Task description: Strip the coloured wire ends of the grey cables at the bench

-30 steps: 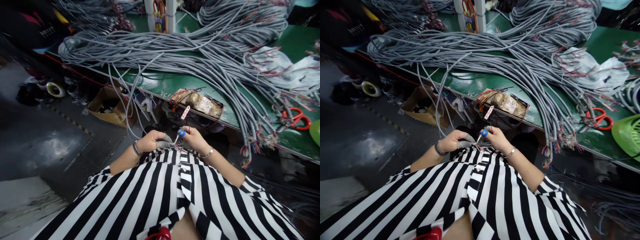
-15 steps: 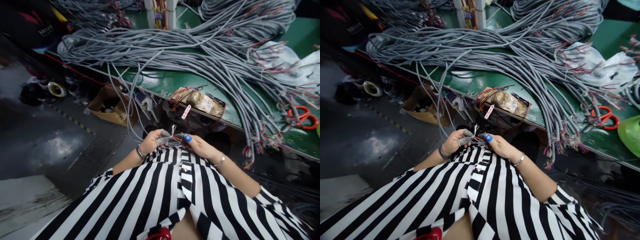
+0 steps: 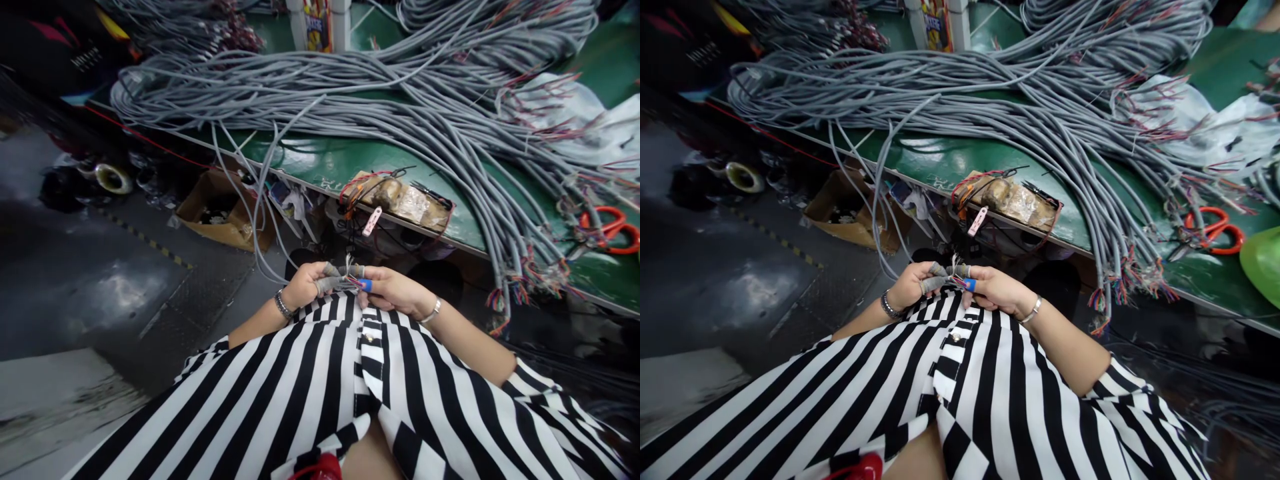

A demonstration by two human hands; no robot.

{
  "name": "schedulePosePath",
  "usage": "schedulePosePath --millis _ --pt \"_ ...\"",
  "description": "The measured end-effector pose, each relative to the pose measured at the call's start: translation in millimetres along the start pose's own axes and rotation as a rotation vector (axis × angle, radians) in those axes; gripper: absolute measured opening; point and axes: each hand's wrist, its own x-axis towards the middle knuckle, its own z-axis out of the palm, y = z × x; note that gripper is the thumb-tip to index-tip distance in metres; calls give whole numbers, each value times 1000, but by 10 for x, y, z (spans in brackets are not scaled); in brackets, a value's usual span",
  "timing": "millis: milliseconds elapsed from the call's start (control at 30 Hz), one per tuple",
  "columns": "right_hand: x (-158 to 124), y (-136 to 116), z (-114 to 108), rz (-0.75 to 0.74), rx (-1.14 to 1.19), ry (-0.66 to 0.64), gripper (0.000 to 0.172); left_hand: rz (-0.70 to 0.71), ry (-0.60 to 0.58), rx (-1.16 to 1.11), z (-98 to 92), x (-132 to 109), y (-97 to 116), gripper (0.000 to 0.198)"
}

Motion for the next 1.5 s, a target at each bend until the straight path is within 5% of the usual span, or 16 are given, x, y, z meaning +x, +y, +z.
schedulePosePath --millis 467,667,833,933,1000,1133,1300,1400,1500 --pt "100 66 -29 27 76 168 27 -33 -63 21 14 31 -13 35" --pt "195 125 -341 -116 174 625 19 -21 -274 -107 1 -92 54 36" --pt "11 122 -251 -520 -443 650 25 -64 2 -300 -57 -39 26 38" --pt "-85 27 -62 -845 -940 591 31 -87 -14 -370 -41 13 39 41" --pt "-85 -44 16 -911 -1169 480 41 -103 -51 -396 -4 24 52 41" --pt "3 -107 45 -856 -1285 333 27 -119 -119 -421 41 11 49 41" --pt "81 -79 45 -618 -753 96 32 -125 -299 -234 -14 8 114 42" --pt "143 -38 -13 -379 -508 165 45 42 -367 41 -59 34 246 31" --pt "194 -5 -175 -286 -359 426 52 231 -409 189 -123 50 357 24"
